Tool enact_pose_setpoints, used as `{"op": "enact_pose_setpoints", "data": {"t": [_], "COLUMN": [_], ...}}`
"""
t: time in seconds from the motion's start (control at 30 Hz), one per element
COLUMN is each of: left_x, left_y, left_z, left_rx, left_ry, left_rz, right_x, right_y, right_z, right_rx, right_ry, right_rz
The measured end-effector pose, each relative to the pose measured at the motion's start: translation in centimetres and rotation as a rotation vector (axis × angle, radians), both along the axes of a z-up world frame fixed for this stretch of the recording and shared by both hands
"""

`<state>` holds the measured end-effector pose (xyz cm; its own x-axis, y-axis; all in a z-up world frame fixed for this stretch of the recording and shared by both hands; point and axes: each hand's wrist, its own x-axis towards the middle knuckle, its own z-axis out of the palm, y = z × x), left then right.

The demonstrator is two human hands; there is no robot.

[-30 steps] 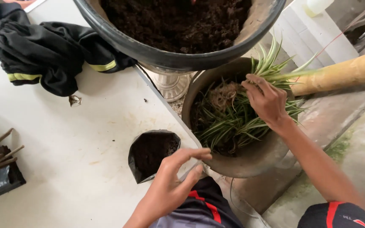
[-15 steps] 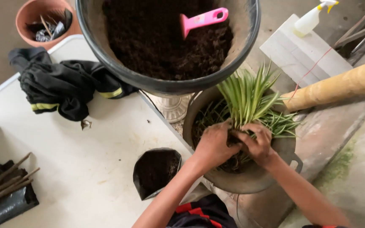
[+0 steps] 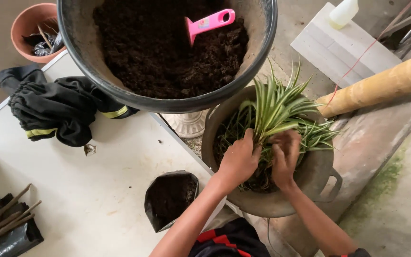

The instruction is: Planting spider plant seedlings into small black nursery bags using soil and a trowel.

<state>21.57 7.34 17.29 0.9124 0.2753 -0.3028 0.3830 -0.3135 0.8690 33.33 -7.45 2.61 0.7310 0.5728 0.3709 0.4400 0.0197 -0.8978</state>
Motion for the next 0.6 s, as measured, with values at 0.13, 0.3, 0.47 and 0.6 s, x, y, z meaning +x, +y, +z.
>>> {"op": "enact_pose_setpoints", "data": {"t": [0.13,0.3,0.47,0.6], "left_x": [0.5,-0.2,-0.6,0.7], "left_y": [-1.5,-3.3,-3.5,-4.3], "left_z": [-2.7,-7.6,-7.3,-8.8], "left_rx": [0.238,0.53,0.424,0.322], "left_ry": [0.004,0.033,0.014,-0.195], "left_rz": [-0.078,-0.267,-0.204,-0.099], "right_x": [-0.8,1.2,3.7,1.3], "right_y": [1.4,1.4,0.1,1.3], "right_z": [3.8,7.7,5.8,8.4], "right_rx": [-0.1,-0.186,0.377,0.438], "right_ry": [0.249,0.373,0.61,0.511], "right_rz": [0.303,0.139,0.123,0.129]}}
